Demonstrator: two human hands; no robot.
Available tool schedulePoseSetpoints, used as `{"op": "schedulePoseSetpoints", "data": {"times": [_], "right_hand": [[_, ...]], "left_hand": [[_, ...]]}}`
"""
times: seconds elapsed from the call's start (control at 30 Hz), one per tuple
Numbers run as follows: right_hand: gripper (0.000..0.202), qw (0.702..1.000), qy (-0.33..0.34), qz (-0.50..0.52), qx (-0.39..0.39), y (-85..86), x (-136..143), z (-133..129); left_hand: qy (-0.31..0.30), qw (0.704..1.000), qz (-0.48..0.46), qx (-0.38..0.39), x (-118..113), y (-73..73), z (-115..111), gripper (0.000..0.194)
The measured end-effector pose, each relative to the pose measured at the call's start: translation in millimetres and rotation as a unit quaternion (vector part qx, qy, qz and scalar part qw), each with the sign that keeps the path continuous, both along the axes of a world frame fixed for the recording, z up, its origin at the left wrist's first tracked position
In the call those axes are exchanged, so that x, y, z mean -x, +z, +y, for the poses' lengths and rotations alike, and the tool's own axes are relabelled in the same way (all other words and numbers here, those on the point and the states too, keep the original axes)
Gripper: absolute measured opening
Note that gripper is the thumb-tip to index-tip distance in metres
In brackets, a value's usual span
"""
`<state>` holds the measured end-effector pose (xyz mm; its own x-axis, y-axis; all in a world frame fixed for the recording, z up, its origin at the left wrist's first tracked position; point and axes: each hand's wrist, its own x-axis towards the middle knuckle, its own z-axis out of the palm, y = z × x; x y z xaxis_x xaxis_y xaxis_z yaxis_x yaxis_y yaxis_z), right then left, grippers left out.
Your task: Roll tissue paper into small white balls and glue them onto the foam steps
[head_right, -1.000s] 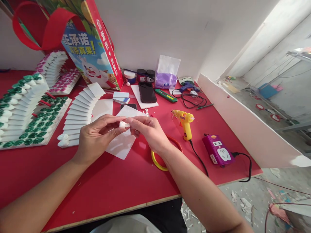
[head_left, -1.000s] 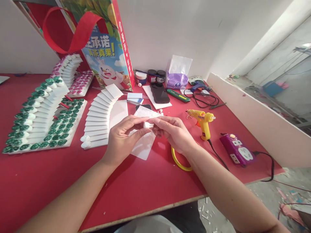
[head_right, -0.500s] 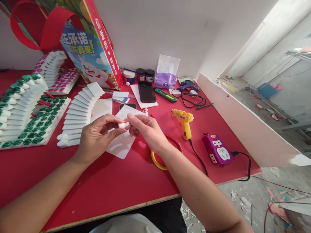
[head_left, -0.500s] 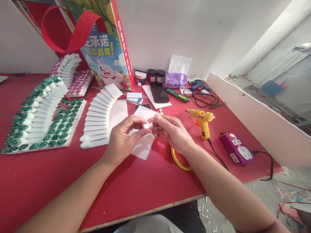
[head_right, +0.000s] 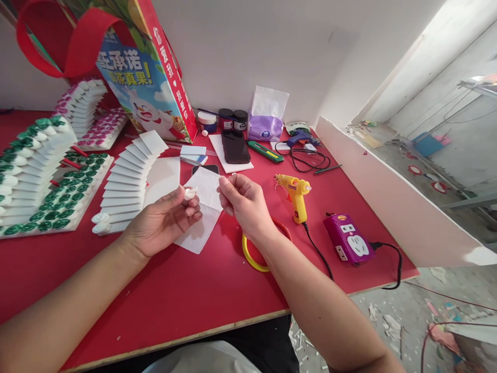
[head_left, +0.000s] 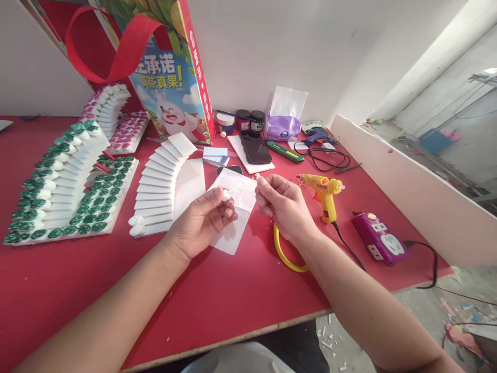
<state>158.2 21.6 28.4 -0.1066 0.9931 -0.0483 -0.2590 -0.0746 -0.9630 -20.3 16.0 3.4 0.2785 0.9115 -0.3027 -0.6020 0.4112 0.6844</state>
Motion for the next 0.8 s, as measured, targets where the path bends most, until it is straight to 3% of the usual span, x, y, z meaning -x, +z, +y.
{"op": "schedulePoseSetpoints", "data": {"times": [0.1,0.17,0.27,0.33,0.4,0.47,0.53,0.6,0.7,0.8], "right_hand": [[0.050,0.998,-0.004,-0.062,-0.017,-1.5,-2.6,-0.1],[0.052,0.987,-0.009,-0.157,-0.041,-0.5,-6.3,0.1],[0.052,0.931,0.027,-0.361,-0.048,11.7,-12.9,-0.7],[0.039,0.849,0.042,-0.524,-0.047,28.4,-16.5,-4.3],[0.020,0.721,0.038,-0.690,-0.046,47.3,-19.0,-11.9],[0.019,0.613,0.080,-0.786,-0.003,61.2,-21.4,-23.3],[0.023,0.554,0.143,-0.820,0.030,64.4,-24.3,-36.5],[0.022,0.523,0.187,-0.831,0.031,57.2,-27.2,-48.3],[0.027,0.490,0.183,-0.852,-0.003,38.8,-29.2,-58.5],[0.039,0.500,0.179,-0.847,0.013,29.4,-29.4,-57.4]], "left_hand": [[0.005,0.999,-0.027,0.022,-0.7,1.8,0.1,0.031],[0.008,0.999,-0.041,0.028,-0.6,2.8,0.1,0.034],[0.018,0.997,-0.054,0.044,0.0,3.6,0.1,0.036],[0.023,0.997,-0.056,0.045,0.5,3.6,0.5,0.036],[0.030,0.997,-0.056,0.031,1.4,3.4,1.3,0.036],[0.046,0.997,-0.059,0.017,2.6,3.1,2.4,0.035],[0.061,0.996,-0.067,0.016,4.0,2.3,3.4,0.036],[0.059,0.995,-0.081,0.026,5.1,0.9,4.3,0.035],[0.038,0.993,-0.105,0.050,5.5,-2.0,5.2,0.032],[0.027,0.991,-0.115,0.061,4.5,-3.8,5.0,0.032]]}}
